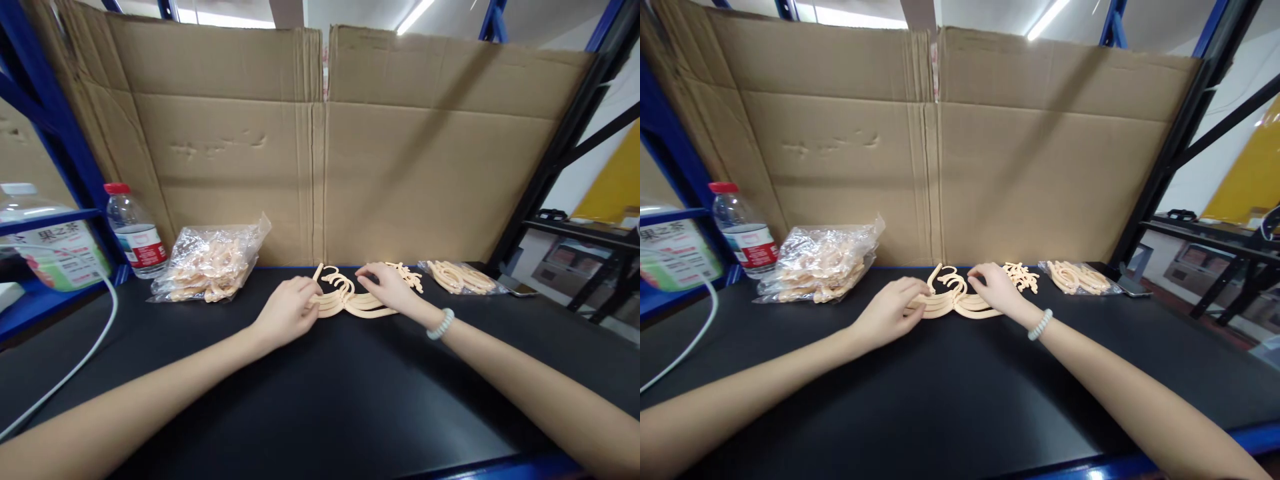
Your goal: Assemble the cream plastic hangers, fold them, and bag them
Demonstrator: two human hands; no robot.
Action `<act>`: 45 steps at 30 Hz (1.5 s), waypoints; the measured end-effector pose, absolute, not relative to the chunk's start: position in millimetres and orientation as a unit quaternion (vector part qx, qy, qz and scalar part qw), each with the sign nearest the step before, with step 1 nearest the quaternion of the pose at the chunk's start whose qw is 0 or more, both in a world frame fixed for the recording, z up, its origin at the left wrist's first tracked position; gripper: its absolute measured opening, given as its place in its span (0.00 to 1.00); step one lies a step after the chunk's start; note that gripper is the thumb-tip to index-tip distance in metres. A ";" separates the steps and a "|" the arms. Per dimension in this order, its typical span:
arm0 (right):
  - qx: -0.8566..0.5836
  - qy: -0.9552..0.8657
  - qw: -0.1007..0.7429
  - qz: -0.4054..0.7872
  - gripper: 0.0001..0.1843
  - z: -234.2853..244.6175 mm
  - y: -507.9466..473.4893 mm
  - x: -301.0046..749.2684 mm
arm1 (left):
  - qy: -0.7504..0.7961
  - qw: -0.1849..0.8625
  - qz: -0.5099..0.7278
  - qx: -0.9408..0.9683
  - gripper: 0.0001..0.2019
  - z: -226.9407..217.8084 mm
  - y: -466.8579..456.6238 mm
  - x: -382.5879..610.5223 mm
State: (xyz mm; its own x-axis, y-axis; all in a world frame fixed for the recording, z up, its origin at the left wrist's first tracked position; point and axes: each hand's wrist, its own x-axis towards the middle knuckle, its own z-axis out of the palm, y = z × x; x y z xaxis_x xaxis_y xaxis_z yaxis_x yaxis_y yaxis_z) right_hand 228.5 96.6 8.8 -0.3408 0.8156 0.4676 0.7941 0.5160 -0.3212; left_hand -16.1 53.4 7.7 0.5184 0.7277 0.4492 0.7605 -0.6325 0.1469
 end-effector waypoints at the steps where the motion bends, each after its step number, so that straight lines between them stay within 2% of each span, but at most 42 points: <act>1: -0.505 -0.815 0.282 0.021 0.09 15.5 106.0 222.7 | -0.479 0.011 -0.223 -0.849 0.10 14.5 64.4 -14.1; 6: -0.595 -0.781 0.183 0.047 0.08 39.9 158.8 186.6 | -0.585 -0.026 -0.155 -0.796 0.10 37.0 126.5 3.5; 10: -0.657 -0.739 0.118 0.092 0.13 42.4 181.5 159.3 | -0.643 -0.081 -0.085 -0.757 0.15 37.6 157.6 17.4; 15: -0.682 -0.705 0.094 0.168 0.14 31.2 195.2 143.7 | -0.662 -0.163 -0.050 -0.730 0.16 34.1 169.9 20.8; 22: -0.690 -0.626 0.175 0.319 0.15 19.9 212.4 147.4 | -0.663 -0.219 -0.064 -0.713 0.16 31.1 177.5 13.4; 32: -0.573 -0.529 0.363 0.510 0.13 58.2 183.3 195.1 | -0.611 -0.149 -0.104 -0.770 0.16 30.3 178.1 -0.5; 36: -0.511 -0.511 0.381 0.577 0.20 65.2 140.2 211.5 | -0.580 -0.134 -0.158 -0.788 0.16 39.1 163.8 -9.4; 41: -0.466 -0.492 0.392 0.623 0.16 39.6 75.2 218.8 | -0.523 -0.158 -0.279 -0.790 0.12 52.6 123.2 -13.2; 45: -0.411 -0.496 0.389 0.659 0.12 17.9 50.9 219.4 | -0.453 -0.247 -0.339 -0.787 0.10 46.4 77.5 -7.9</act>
